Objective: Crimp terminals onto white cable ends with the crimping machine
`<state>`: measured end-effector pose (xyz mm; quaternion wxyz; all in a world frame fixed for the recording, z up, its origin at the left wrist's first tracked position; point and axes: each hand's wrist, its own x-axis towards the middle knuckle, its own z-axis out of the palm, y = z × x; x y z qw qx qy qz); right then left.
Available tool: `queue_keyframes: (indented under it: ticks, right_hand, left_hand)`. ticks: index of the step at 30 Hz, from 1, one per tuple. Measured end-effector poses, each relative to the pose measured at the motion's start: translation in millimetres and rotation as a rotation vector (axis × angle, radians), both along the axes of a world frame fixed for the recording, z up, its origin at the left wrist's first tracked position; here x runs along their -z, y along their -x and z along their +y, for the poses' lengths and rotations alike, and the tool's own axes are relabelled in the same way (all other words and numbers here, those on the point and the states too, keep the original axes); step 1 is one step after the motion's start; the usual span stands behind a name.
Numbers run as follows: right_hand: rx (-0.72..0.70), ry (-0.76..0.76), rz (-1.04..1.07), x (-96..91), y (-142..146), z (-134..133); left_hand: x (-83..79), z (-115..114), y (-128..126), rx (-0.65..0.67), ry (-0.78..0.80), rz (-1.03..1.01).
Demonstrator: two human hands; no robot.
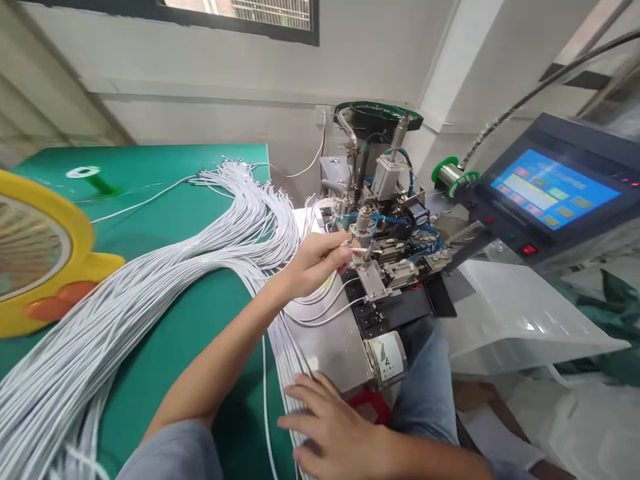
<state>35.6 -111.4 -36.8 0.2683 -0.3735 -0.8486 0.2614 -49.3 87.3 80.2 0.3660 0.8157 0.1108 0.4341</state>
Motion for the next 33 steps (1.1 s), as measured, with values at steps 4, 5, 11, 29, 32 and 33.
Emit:
queue_keyframes:
  ticks: [4,5,11,29,32,33]
  right_hand:
    - [0.387,-0.084,0.346,-63.4,-52,29]
    - [0.509,-0.156,0.414,-77.6,-64,40]
    - [0.678,-0.427,0.439,-118.1,-87,88]
    - [0.638,0.02,0.672,-112.3,-85,95]
    - [0.64,-0.021,0.619,-112.0,-86,94]
    - [0.657,-0.076,0.578,-113.6,-86,93]
  left_hand:
    - [-7.3,-7,-2,0.017,-0.044,0.048]
    - [-8.9,-9,-3,0.018,-0.068,0.055]
    - [-15.8,-15,-8,0.038,-0.165,0.103]
    - [-13.9,-20,-11,-0.053,-0.098,0.224]
    - [-13.5,-19,-12,-0.049,-0.117,0.232]
    - [-13.1,-20,-12,-0.058,-0.12,0.232]
